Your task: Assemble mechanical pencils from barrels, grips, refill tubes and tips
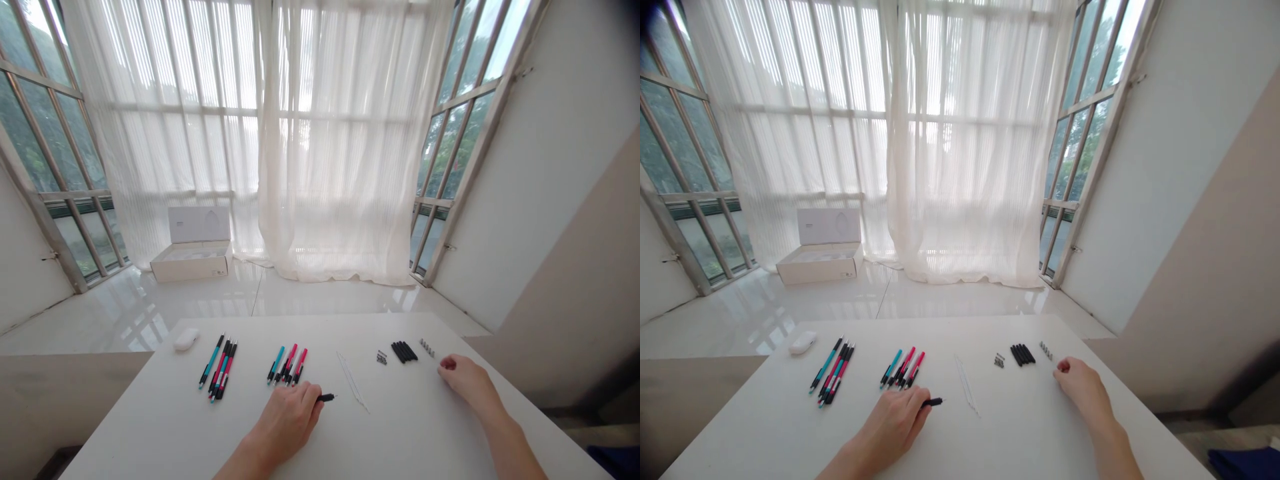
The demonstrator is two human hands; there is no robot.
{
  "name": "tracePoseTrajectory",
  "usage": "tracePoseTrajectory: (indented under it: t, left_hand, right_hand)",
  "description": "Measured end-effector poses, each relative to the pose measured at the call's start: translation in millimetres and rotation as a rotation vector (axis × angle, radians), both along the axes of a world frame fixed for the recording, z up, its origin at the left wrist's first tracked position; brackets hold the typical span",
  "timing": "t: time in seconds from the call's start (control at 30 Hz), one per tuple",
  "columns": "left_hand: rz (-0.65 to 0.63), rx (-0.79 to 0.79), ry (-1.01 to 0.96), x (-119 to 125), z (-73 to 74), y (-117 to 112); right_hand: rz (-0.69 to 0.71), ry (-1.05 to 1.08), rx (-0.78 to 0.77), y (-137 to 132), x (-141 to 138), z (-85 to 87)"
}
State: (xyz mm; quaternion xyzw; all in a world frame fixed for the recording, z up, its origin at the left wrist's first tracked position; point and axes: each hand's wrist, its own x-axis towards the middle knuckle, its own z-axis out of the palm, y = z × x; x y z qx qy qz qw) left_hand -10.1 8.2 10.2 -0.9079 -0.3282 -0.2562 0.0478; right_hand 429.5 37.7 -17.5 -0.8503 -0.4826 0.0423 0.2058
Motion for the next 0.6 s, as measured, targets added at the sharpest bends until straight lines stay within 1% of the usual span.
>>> tracePoseTrajectory:
  t: [0.07, 0.17, 0.4, 0.6]
  left_hand:
    - [0.0, 0.005, 0.004, 0.5, 0.4, -0.1]
    - [0.001, -0.002, 0.0, 0.9, 1.8, -0.4]
    - [0.013, -0.009, -0.035, 1.4, 3.5, -2.0]
    - [0.026, 0.002, -0.049, 1.3, 1.6, -0.4]
  right_hand:
    - [-0.012, 0.016, 0.012, 0.0, 9.6, -7.7]
    - [-0.016, 0.017, 0.034, 1.4, 13.1, -12.1]
    - [-0.023, 0.061, 0.085, 4.7, 14.1, -15.0]
    - [-0.024, 0.064, 0.064, 5.9, 12.7, -14.8]
